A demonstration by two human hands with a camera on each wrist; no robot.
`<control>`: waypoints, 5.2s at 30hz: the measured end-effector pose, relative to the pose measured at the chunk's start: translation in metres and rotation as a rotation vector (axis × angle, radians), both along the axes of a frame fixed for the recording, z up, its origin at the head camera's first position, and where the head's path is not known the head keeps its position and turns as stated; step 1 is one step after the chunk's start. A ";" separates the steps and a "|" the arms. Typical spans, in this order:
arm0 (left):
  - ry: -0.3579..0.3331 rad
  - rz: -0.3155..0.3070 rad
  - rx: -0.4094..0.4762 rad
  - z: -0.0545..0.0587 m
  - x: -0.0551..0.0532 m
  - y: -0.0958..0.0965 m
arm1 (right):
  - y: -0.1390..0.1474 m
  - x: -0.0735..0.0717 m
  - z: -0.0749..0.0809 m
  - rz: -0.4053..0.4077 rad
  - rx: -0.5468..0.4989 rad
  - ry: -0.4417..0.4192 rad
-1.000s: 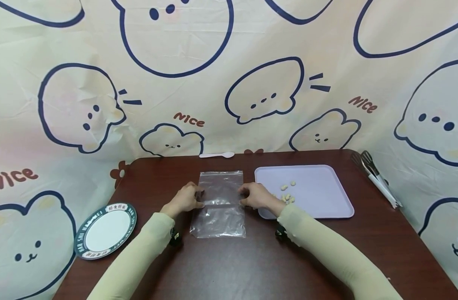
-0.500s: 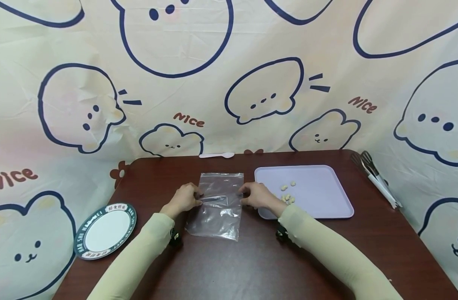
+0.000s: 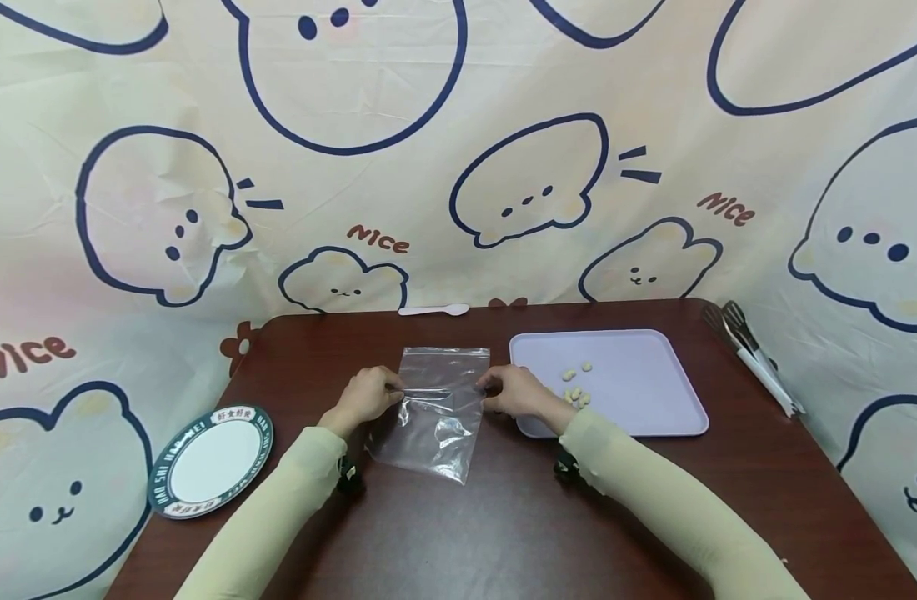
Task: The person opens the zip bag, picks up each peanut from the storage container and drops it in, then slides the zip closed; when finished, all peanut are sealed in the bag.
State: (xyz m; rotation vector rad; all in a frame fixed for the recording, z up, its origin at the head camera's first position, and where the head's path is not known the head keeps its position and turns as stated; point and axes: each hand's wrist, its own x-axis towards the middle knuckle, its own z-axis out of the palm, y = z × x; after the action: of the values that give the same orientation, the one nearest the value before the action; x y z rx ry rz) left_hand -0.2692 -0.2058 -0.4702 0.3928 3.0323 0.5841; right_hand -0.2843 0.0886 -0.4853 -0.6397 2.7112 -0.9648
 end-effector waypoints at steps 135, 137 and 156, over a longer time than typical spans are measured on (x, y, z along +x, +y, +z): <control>-0.248 -0.078 0.647 0.022 -0.006 0.000 | 0.036 -0.006 0.027 -0.126 -0.525 -0.159; -0.259 -0.086 0.629 0.028 -0.002 0.001 | 0.037 -0.006 0.026 -0.093 -0.496 -0.197; -0.228 -0.307 0.516 0.040 -0.006 0.011 | 0.026 0.011 0.034 0.109 -0.454 -0.281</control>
State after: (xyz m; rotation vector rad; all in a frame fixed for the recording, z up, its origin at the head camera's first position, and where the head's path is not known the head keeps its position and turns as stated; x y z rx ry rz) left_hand -0.2752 -0.1949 -0.4300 0.7290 2.5025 1.2781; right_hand -0.2738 0.1147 -0.4512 -0.6573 2.2036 -1.5285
